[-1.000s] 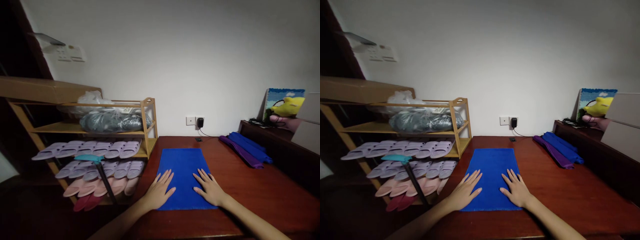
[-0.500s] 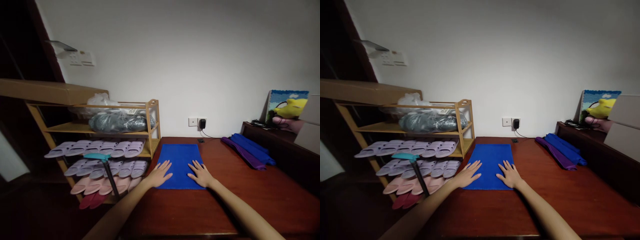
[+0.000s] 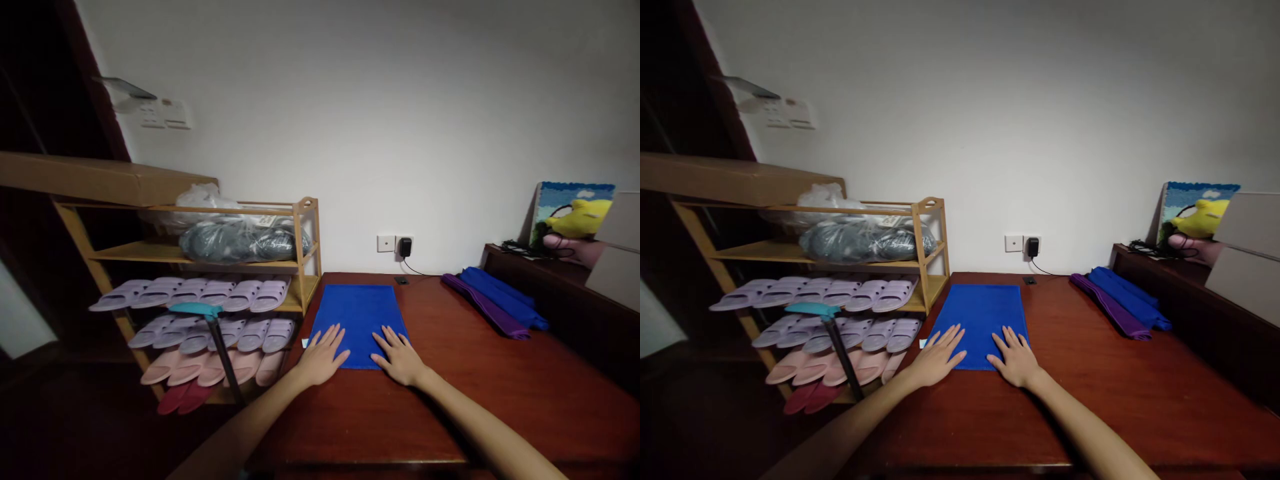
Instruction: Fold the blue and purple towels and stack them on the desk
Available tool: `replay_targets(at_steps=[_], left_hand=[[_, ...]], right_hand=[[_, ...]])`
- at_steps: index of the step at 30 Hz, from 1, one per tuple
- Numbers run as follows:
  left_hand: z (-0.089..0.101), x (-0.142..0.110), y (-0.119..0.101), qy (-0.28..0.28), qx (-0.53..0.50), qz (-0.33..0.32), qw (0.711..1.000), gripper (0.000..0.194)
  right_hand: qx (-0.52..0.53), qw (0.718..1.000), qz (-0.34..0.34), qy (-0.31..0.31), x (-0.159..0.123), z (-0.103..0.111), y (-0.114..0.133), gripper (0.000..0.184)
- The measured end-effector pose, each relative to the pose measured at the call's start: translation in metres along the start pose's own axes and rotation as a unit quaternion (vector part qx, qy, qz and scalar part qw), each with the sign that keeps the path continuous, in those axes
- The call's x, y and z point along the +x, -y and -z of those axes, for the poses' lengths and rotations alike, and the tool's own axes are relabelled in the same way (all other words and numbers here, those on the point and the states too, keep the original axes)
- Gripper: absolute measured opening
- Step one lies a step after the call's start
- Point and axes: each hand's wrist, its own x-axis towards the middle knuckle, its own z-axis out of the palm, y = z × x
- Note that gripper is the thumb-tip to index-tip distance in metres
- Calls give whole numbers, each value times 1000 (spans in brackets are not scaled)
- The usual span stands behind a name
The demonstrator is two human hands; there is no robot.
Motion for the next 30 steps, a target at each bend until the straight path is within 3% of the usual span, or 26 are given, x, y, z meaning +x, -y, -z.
replay_targets(at_steps=[17, 30], left_hand=[[-4, 52, 56, 27, -20, 9, 999, 70], [-2, 78, 74, 33, -17, 14, 999, 69]], right_hand=[[3, 1000, 4, -3, 71, -5, -8, 79], [4, 1000, -14, 7, 103, -5, -12, 79]])
